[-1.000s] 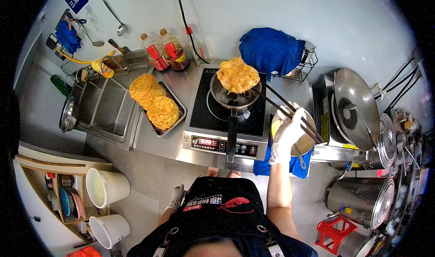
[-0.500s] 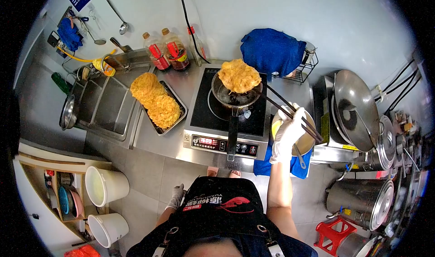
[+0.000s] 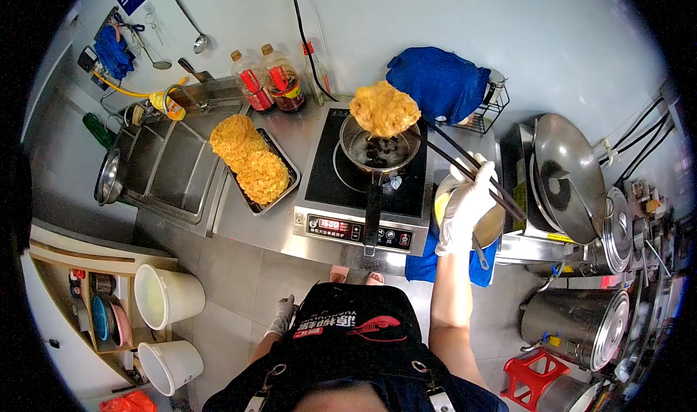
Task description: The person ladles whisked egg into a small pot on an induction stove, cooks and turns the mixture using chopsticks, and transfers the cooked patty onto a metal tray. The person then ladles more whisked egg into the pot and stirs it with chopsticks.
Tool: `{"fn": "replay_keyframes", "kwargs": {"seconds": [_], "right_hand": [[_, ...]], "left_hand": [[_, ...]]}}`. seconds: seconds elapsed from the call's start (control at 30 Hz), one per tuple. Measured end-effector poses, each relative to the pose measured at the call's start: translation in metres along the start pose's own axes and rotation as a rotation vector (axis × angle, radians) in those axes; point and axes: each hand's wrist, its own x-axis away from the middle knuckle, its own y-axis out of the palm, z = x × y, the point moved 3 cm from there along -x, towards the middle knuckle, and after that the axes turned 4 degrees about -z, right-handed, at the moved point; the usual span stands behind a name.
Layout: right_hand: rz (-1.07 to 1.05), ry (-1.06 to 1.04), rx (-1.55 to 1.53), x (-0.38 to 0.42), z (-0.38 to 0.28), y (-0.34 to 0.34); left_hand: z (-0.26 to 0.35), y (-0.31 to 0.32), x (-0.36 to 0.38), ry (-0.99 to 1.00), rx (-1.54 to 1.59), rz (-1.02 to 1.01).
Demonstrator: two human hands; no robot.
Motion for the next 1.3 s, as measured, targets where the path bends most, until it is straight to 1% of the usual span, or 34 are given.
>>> {"fn": "replay_keyframes", "kwargs": {"seconds": [0.3, 0.4, 0.73, 0.93, 1.0, 1.1, 1.17, 1.3], "right_hand": [[-0.002, 0.009, 0.0, 0.003, 0.001, 0.001], [-0.014, -0.003, 0.027, 0.005, 0.0, 0.002], [-0.039, -0.078, 0.109, 0.003, -0.013, 0.012], [-0.025, 0.012, 0.059, 0.003, 0.009, -0.002], [-0.018, 0.021, 0.033, 0.004, 0.01, -0.003], [-0.017, -0.027, 0.062, 0.004, -0.002, 0.002], [-0.002, -0.044, 0.067, 0.006, -0.011, 0.008], [0.023, -0.016, 0.097, 0.007, 0.001, 0.001]], "left_hand": [[-0.008, 0.002, -0.002, 0.003, 0.021, -0.01], [-0.011, 0.002, 0.001, -0.007, 0.068, 0.007], [-0.021, 0.002, 0.021, -0.024, 0.09, 0.028], [-0.031, -0.003, 0.02, -0.052, 0.094, 0.019], [-0.028, -0.006, 0.019, -0.077, 0.136, 0.013], [-0.017, -0.013, 0.013, -0.083, 0.182, 0.003], [-0.008, -0.016, 0.01, -0.064, 0.16, -0.009], [0.009, -0.016, 0.001, -0.038, 0.118, -0.063]]}}
